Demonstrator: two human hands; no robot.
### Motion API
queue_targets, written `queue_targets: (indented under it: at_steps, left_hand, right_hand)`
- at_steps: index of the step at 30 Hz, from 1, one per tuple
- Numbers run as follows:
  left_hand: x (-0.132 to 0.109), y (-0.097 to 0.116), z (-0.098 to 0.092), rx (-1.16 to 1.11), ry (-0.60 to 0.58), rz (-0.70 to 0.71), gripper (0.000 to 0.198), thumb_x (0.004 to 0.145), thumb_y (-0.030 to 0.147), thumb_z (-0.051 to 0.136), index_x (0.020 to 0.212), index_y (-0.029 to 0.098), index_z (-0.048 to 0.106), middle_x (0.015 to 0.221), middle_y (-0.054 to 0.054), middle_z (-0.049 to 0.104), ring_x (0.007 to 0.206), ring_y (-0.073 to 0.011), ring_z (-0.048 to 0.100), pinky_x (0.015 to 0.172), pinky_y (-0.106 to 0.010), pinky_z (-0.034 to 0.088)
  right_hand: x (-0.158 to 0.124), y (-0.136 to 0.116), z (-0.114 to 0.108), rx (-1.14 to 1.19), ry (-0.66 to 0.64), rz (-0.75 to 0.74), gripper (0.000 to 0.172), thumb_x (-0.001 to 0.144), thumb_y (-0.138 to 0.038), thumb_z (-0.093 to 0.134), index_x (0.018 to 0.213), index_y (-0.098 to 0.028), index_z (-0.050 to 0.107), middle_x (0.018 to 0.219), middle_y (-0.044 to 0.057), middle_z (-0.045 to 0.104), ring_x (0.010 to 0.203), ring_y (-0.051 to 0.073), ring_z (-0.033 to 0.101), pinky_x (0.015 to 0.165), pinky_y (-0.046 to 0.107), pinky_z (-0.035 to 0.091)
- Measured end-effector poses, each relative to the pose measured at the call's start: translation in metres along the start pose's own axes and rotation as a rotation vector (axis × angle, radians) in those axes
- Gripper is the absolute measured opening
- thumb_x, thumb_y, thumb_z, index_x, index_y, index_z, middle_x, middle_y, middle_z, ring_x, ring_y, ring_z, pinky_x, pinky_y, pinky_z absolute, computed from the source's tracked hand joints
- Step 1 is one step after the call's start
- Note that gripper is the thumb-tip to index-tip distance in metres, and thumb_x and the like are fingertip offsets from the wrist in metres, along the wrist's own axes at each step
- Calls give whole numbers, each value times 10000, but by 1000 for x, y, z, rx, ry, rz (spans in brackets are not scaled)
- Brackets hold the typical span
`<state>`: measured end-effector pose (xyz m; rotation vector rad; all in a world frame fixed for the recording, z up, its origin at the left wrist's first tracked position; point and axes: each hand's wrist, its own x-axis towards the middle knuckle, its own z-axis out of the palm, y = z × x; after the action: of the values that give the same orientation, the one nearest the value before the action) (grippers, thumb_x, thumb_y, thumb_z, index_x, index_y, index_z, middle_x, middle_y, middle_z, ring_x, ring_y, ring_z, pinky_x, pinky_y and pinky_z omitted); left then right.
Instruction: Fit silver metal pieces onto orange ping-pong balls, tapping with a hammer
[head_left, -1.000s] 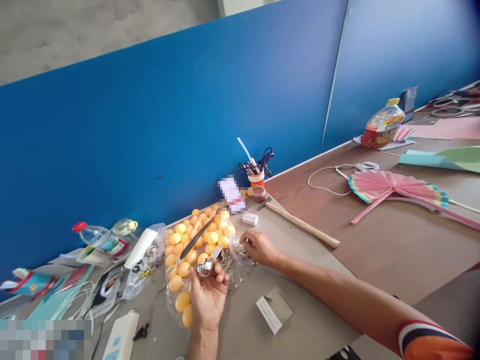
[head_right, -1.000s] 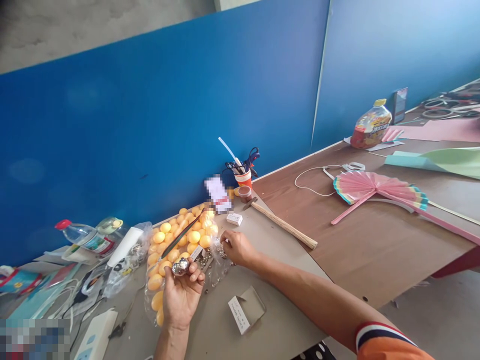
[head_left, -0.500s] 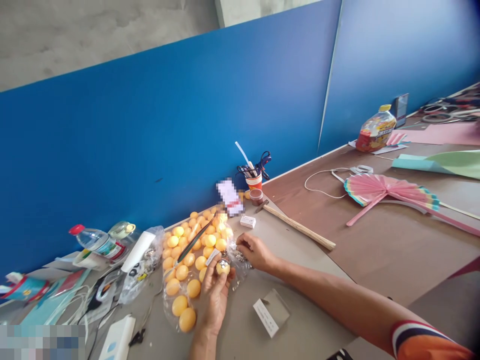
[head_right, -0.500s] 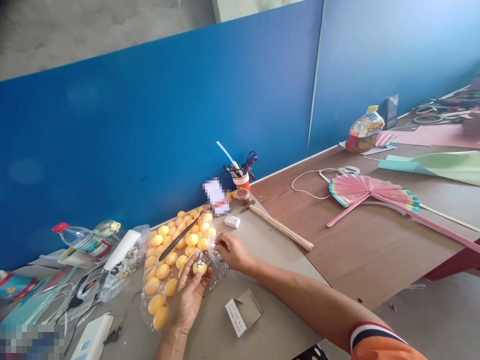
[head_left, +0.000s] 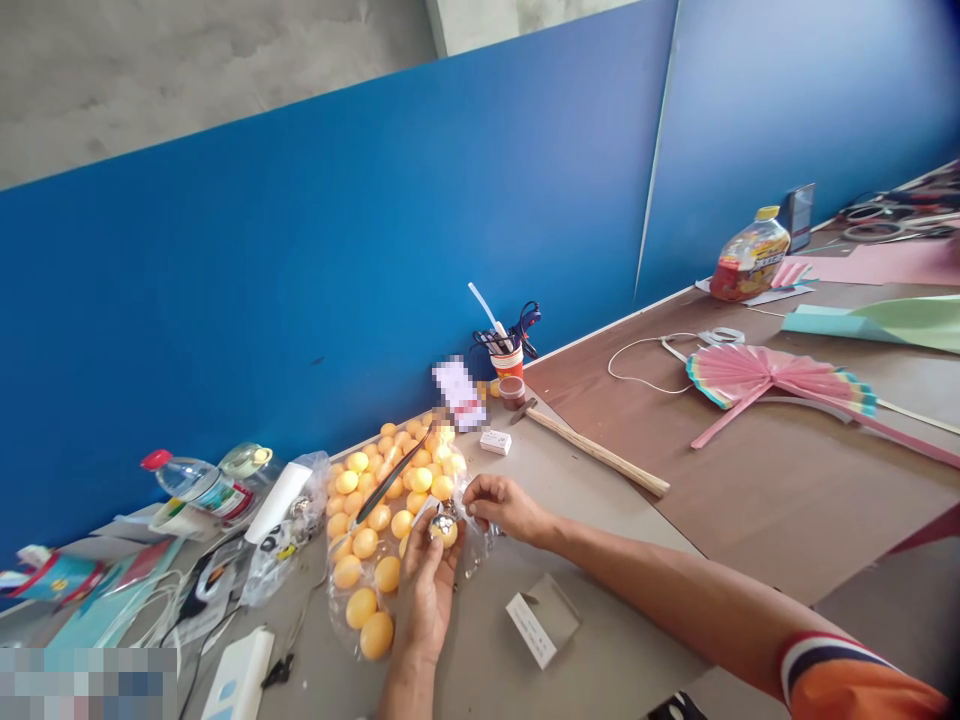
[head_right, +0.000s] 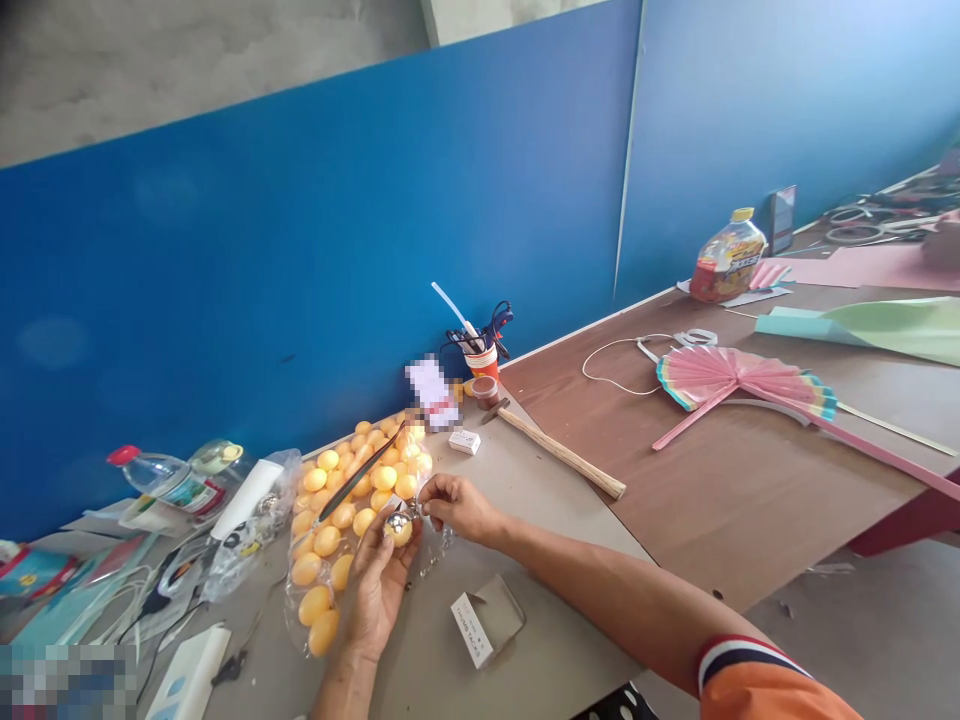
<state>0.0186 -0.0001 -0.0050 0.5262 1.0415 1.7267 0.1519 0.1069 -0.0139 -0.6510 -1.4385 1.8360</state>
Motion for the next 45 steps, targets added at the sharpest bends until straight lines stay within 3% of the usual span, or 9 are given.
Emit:
queue_targets:
  at_steps: [10, 22, 34, 45]
  left_hand:
    - [1, -3, -3, 30, 5, 11, 360, 704, 314, 843, 1040, 225, 747, 1127, -80, 724, 1025, -231, 685, 969, -390, 535]
    - [-1, -2, 2, 5, -41, -65, 375, 707, 313, 844, 1060, 220, 757, 1108, -94, 746, 937, -220, 704, 869, -369, 575]
    - [-1, -4, -1, 40, -43, -38, 416, 733, 350, 818, 1121, 225, 732, 1109, -96, 738, 939, -221, 704, 858, -369, 574]
    - [0, -2, -2, -29, -62, -55, 338, 715, 299, 837, 1036, 220, 765, 1067, -76, 757, 931, -196, 706, 850, -325, 583]
  right_hand:
    - [-8, -6, 6, 134, -186, -16, 227, 690, -346, 765, 739, -163, 638, 567, -56, 556, 517, 72, 453, 540, 219, 357]
    - [-6, 1, 8, 150, -144, 83, 328, 613, -398, 834, 736, -163, 640, 642, -45, 613, 534, 70, 488, 551, 225, 384]
    - [-4, 1, 2, 229, -216, 155, 365, 613, -414, 848, 735, -152, 624, 593, -58, 595, 507, 63, 488, 540, 220, 352]
    - [-3, 3, 2, 303, -231, 158, 385, 609, -431, 860, 734, -150, 629, 581, -54, 595, 492, 59, 473, 524, 216, 316]
